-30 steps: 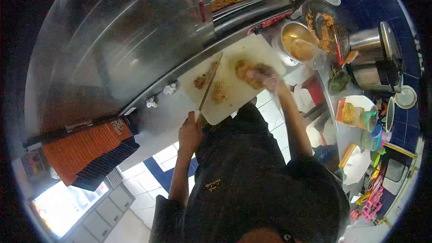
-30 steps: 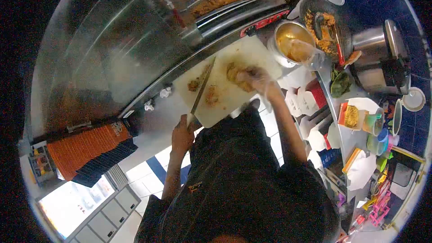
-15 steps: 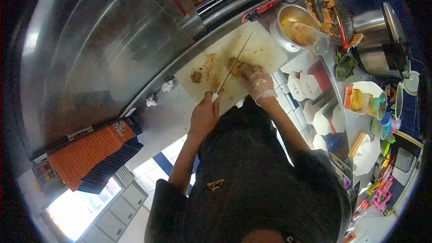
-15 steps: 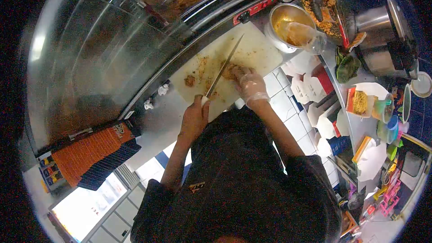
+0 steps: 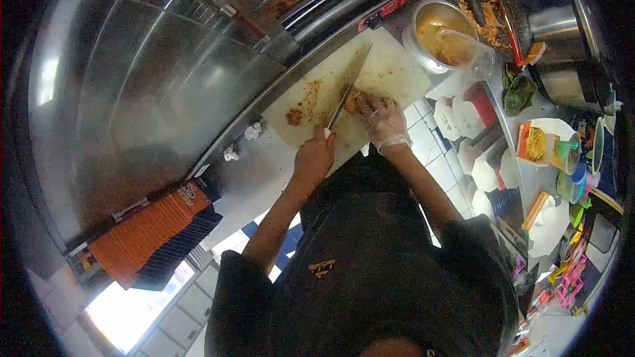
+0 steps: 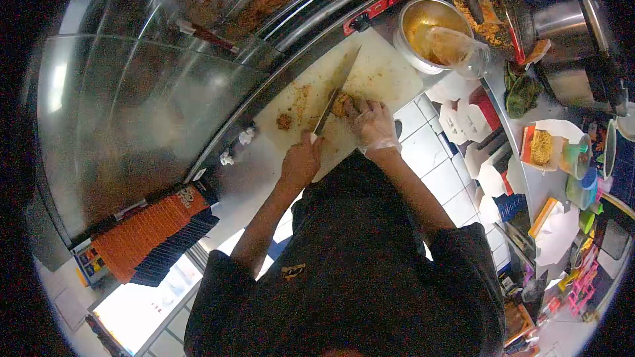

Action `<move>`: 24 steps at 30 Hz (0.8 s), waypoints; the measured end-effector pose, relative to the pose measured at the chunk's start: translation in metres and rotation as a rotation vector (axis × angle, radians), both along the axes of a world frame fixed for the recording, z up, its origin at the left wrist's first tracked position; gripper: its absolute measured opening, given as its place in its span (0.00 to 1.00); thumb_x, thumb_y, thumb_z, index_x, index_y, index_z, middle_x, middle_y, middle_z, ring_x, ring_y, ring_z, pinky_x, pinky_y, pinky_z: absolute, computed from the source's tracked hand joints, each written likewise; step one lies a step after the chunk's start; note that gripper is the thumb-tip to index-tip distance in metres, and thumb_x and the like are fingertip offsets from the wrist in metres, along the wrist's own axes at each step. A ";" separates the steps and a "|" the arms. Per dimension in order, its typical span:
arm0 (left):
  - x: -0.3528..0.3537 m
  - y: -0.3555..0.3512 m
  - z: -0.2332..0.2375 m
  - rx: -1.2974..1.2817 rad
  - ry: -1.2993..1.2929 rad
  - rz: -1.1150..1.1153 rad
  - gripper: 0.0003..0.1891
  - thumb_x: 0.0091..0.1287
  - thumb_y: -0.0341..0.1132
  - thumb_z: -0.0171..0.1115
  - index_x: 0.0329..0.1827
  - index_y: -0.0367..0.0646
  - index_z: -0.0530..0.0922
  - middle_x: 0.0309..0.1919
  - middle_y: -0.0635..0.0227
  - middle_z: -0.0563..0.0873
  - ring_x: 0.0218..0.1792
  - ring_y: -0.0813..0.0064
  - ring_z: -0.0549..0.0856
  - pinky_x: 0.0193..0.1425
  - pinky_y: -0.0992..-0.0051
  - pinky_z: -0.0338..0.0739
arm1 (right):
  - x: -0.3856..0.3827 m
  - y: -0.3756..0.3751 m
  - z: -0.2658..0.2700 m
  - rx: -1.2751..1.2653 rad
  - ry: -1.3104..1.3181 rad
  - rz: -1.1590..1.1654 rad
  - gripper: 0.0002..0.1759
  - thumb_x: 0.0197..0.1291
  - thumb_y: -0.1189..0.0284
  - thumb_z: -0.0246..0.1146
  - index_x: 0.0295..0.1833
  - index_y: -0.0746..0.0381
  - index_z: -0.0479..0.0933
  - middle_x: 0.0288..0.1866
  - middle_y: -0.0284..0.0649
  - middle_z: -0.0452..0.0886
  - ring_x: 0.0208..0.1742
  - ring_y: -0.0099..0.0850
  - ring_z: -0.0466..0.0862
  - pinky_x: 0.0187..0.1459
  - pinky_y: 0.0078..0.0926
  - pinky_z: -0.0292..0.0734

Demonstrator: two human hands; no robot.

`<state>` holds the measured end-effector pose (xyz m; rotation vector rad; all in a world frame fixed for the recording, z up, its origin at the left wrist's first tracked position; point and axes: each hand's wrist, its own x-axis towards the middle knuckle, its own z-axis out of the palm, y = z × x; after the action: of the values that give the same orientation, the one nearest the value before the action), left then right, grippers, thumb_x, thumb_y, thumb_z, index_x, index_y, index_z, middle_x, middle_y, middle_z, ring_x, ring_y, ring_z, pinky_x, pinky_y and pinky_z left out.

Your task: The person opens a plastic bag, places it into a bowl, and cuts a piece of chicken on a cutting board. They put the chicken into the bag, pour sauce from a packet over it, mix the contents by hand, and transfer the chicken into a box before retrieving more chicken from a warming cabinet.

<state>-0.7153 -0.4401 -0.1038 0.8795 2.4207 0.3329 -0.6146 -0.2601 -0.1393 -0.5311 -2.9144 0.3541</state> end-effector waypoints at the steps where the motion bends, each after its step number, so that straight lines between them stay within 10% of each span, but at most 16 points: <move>1: -0.001 0.006 -0.006 0.011 0.013 -0.003 0.19 0.77 0.42 0.51 0.58 0.34 0.68 0.29 0.40 0.85 0.33 0.37 0.86 0.38 0.46 0.81 | 0.000 0.001 -0.003 0.001 0.001 -0.003 0.21 0.61 0.62 0.65 0.59 0.51 0.80 0.63 0.39 0.78 0.63 0.44 0.75 0.64 0.46 0.70; 24: 0.008 0.037 -0.026 0.066 0.078 0.029 0.17 0.76 0.43 0.52 0.54 0.37 0.71 0.27 0.44 0.85 0.31 0.42 0.87 0.39 0.46 0.81 | 0.000 -0.001 -0.015 -0.050 -0.023 -0.050 0.27 0.59 0.65 0.64 0.66 0.52 0.76 0.61 0.40 0.80 0.60 0.45 0.77 0.61 0.43 0.74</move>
<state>-0.7076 -0.4036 -0.1300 0.9020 2.5092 0.3984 -0.6148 -0.2613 -0.1544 -0.6175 -2.9150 0.4185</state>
